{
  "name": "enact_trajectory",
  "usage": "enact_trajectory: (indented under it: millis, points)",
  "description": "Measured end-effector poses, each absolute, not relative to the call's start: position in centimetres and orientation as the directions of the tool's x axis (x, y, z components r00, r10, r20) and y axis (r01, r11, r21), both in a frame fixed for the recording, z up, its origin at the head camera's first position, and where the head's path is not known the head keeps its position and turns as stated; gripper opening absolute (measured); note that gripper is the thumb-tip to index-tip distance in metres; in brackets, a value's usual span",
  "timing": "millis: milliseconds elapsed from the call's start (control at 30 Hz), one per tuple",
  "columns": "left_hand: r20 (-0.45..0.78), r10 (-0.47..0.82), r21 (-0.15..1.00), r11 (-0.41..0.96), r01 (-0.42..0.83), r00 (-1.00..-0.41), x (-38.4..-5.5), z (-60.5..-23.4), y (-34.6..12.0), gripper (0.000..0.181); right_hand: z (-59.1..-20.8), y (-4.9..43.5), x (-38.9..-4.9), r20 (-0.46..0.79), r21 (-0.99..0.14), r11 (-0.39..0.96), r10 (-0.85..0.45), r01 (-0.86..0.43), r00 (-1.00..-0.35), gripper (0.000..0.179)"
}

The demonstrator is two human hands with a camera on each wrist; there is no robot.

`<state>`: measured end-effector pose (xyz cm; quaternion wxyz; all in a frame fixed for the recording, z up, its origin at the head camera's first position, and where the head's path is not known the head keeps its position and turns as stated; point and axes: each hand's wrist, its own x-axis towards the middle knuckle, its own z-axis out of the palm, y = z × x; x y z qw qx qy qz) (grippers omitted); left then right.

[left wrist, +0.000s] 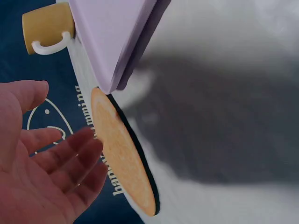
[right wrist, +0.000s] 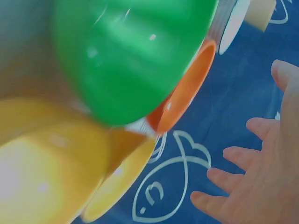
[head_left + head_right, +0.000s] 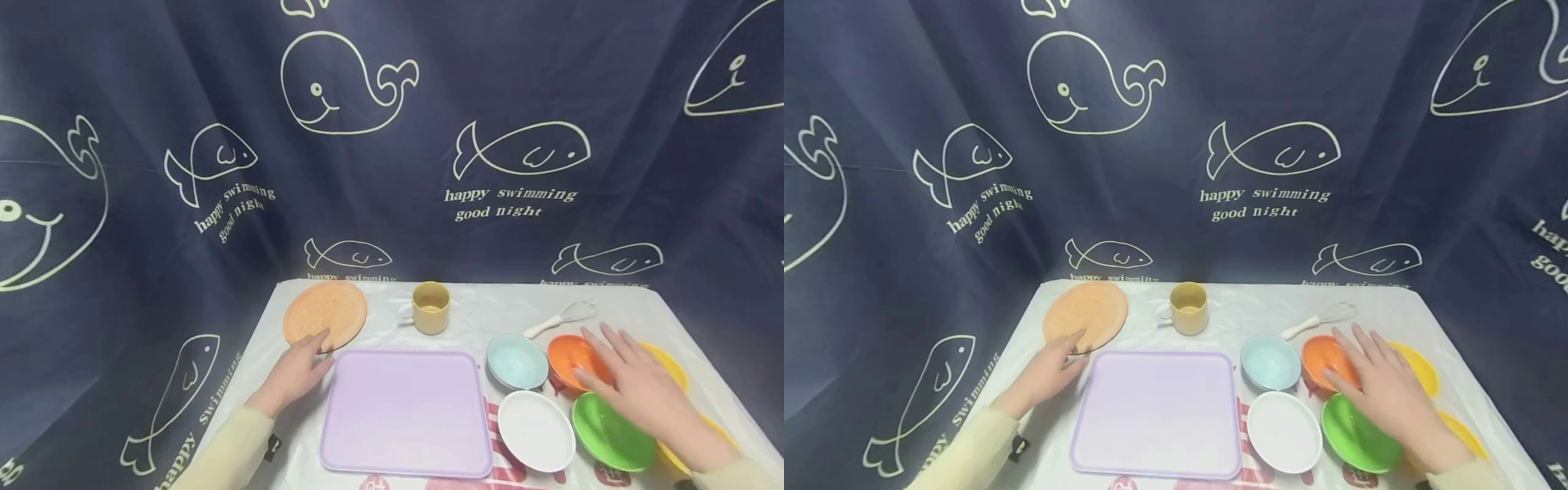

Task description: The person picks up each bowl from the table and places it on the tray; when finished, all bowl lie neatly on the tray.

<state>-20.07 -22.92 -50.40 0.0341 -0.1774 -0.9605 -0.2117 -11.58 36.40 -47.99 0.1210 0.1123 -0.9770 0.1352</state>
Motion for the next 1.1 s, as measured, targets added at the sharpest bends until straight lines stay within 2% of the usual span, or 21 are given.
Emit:
enact_trajectory:
  millis: [133,300,667,900,1100]
  points:
    - [0.055,0.262,0.470,0.845,0.257,-0.963,-18.8,-51.0,-23.5,0.054,-48.1,38.2,-10.2,0.262,-0.274,0.936,-0.148,-0.221,-0.954,0.087]
    - [-0.003,0.230,0.495,0.846,0.199,-0.973,-17.4,-52.1,-23.9,0.052,-48.9,40.9,-8.0,0.204,-0.323,0.939,-0.051,-0.116,-0.978,0.090]
    - [-0.034,0.198,0.555,0.819,0.146,-0.980,-16.0,-54.0,-24.0,0.052,-52.4,45.3,-4.8,-0.019,-0.298,0.951,0.081,0.083,-0.997,0.103]
    - [-0.073,0.204,0.571,0.811,0.127,-0.976,-16.2,-55.3,-23.8,0.056,-54.3,46.9,-3.7,-0.139,-0.322,0.939,0.076,0.117,-0.987,0.114]
    - [-0.101,0.217,0.552,0.824,0.127,-0.971,-16.2,-55.7,-24.1,0.059,-54.9,46.7,-3.3,-0.222,-0.334,0.923,0.122,0.193,-0.967,0.126]
